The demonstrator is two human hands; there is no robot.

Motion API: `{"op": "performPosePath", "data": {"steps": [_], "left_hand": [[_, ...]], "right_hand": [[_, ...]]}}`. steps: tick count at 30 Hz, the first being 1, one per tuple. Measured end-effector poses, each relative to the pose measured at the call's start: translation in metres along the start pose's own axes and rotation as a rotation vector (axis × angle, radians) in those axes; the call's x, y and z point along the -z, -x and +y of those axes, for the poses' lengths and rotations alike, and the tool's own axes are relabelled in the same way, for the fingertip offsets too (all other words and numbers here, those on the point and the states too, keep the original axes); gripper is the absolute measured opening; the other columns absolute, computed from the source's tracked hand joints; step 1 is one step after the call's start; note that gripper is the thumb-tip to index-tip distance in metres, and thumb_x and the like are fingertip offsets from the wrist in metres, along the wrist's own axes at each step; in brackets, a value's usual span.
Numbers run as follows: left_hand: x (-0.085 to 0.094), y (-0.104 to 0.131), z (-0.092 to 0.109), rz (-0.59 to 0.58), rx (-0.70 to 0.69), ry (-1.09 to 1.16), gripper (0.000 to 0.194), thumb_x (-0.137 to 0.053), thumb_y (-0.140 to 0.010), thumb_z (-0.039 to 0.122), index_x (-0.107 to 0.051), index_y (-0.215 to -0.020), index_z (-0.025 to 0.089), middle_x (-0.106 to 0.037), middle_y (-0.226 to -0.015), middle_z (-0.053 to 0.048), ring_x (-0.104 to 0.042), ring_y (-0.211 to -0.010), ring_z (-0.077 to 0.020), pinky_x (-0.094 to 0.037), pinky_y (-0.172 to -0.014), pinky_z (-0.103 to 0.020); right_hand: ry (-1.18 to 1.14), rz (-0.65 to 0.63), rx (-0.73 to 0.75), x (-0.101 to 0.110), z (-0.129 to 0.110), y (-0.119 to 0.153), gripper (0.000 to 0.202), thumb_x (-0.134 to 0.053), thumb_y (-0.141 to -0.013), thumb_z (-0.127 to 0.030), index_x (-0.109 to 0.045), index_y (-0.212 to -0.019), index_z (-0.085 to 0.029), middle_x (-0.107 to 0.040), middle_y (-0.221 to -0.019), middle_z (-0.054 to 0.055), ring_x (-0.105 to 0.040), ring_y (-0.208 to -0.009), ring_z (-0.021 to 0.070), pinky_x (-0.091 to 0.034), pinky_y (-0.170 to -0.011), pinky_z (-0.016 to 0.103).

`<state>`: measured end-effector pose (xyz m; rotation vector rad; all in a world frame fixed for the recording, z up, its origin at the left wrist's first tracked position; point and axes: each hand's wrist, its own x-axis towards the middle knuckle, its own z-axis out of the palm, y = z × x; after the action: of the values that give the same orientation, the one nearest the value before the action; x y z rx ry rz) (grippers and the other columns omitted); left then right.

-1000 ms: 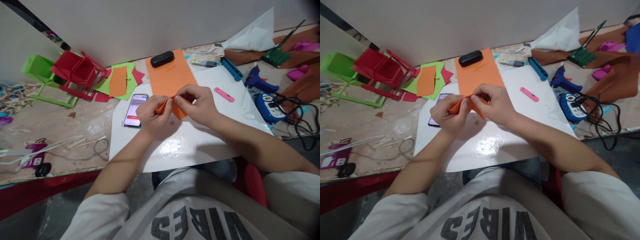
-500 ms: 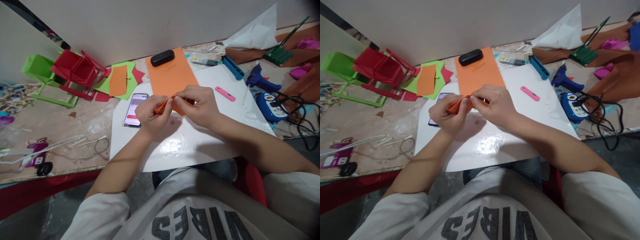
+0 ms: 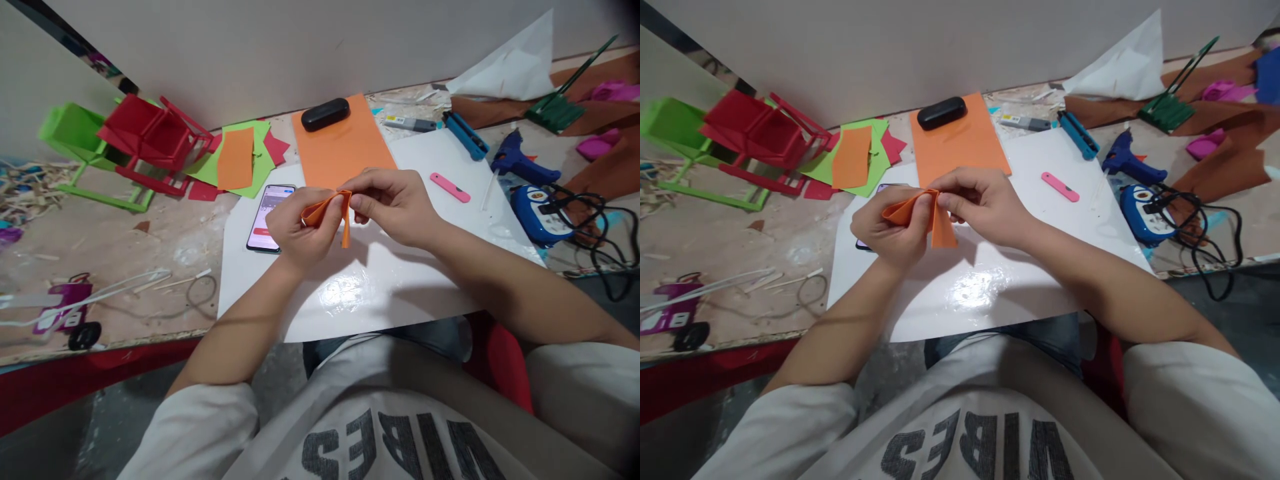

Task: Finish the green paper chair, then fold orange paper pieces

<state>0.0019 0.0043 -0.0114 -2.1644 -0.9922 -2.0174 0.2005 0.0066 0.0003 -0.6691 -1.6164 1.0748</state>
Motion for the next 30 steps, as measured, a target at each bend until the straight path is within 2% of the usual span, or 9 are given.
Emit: {"op": "performPosePath", "data": {"steps": [4,9,13,17,19,21,27,30], "left_hand": [[-0.002,0.002,0.004,-0.025,0.076,0.083,0.038,-0.078,-0.116,0.058,-0.082,-0.093,0.027,-0.082,-0.081,0.002,-0.077,-0.069,-0.0147,-0.059,-0.065,-0.035],[-0.002,0.005,0.014,-0.05,0.157,0.069,0.041,-0.075,-0.116,0.064,-0.081,-0.096,0.029,-0.082,-0.083,0.0,-0.078,-0.074,-0.0169,-0.063,-0.07,-0.038],[0.0,0.01,0.013,-0.055,0.163,0.112,0.047,-0.063,-0.12,0.073,-0.081,-0.114,0.031,-0.086,-0.1,-0.004,-0.082,-0.086,-0.0196,-0.068,-0.073,-0.044],[0.003,0.016,-0.003,-0.131,0.164,0.099,0.069,-0.042,-0.12,0.088,-0.078,-0.135,0.031,-0.086,-0.117,-0.01,-0.085,-0.098,-0.0213,-0.069,-0.076,-0.045],[0.002,0.019,-0.012,-0.172,0.147,0.065,0.074,-0.044,-0.116,0.094,-0.075,-0.139,0.031,-0.086,-0.119,-0.011,-0.085,-0.096,-0.0216,-0.068,-0.072,-0.042],[0.001,0.019,-0.018,-0.163,0.122,0.048,0.072,-0.052,-0.112,0.096,-0.075,-0.139,0.032,-0.085,-0.119,-0.01,-0.084,-0.091,-0.0213,-0.066,-0.068,-0.039],[-0.001,0.017,-0.02,-0.089,0.042,0.063,0.057,-0.066,-0.111,0.086,-0.08,-0.13,0.035,-0.084,-0.109,-0.006,-0.079,-0.077,-0.0183,-0.065,-0.062,-0.034],[-0.001,0.016,-0.02,-0.069,0.058,0.029,0.055,-0.067,-0.112,0.085,-0.083,-0.126,0.034,-0.084,-0.105,-0.006,-0.078,-0.074,-0.0178,-0.066,-0.063,-0.035]], "right_hand": [[0.134,0.091,0.121,0.0,0.0,0.0,0.052,-0.087,-0.104,-0.077,-0.091,-0.103,-0.025,-0.08,-0.099,0.005,-0.073,-0.089,0.0182,-0.061,-0.077,0.033],[0.174,0.129,0.149,-0.002,-0.002,0.002,0.054,-0.085,-0.105,-0.08,-0.087,-0.097,-0.027,-0.076,-0.095,0.005,-0.07,-0.088,0.0206,-0.061,-0.08,0.038],[0.22,0.164,0.142,0.0,0.001,0.003,0.053,-0.079,-0.109,-0.081,-0.08,-0.096,-0.029,-0.074,-0.096,0.005,-0.068,-0.089,0.0231,-0.063,-0.083,0.042],[0.289,0.243,0.102,0.005,0.005,0.0,0.056,-0.068,-0.114,-0.082,-0.074,-0.099,-0.029,-0.071,-0.099,0.006,-0.067,-0.091,0.0244,-0.065,-0.084,0.043],[0.293,0.268,0.09,0.007,0.005,-0.001,0.057,-0.066,-0.115,-0.082,-0.072,-0.1,-0.027,-0.07,-0.097,0.006,-0.067,-0.091,0.0243,-0.065,-0.084,0.043],[0.289,0.28,0.069,0.007,0.005,-0.002,0.059,-0.066,-0.115,-0.083,-0.071,-0.099,-0.026,-0.069,-0.094,0.006,-0.067,-0.09,0.0242,-0.065,-0.083,0.042],[0.288,0.266,0.066,0.007,0.006,-0.002,0.067,-0.061,-0.112,-0.092,-0.067,-0.101,-0.027,-0.067,-0.094,0.005,-0.067,-0.09,0.0229,-0.062,-0.081,0.039],[0.297,0.268,0.066,0.008,0.005,-0.003,0.067,-0.057,-0.112,-0.094,-0.066,-0.103,-0.028,-0.069,-0.097,0.005,-0.069,-0.093,0.0232,-0.062,-0.083,0.04]]}}
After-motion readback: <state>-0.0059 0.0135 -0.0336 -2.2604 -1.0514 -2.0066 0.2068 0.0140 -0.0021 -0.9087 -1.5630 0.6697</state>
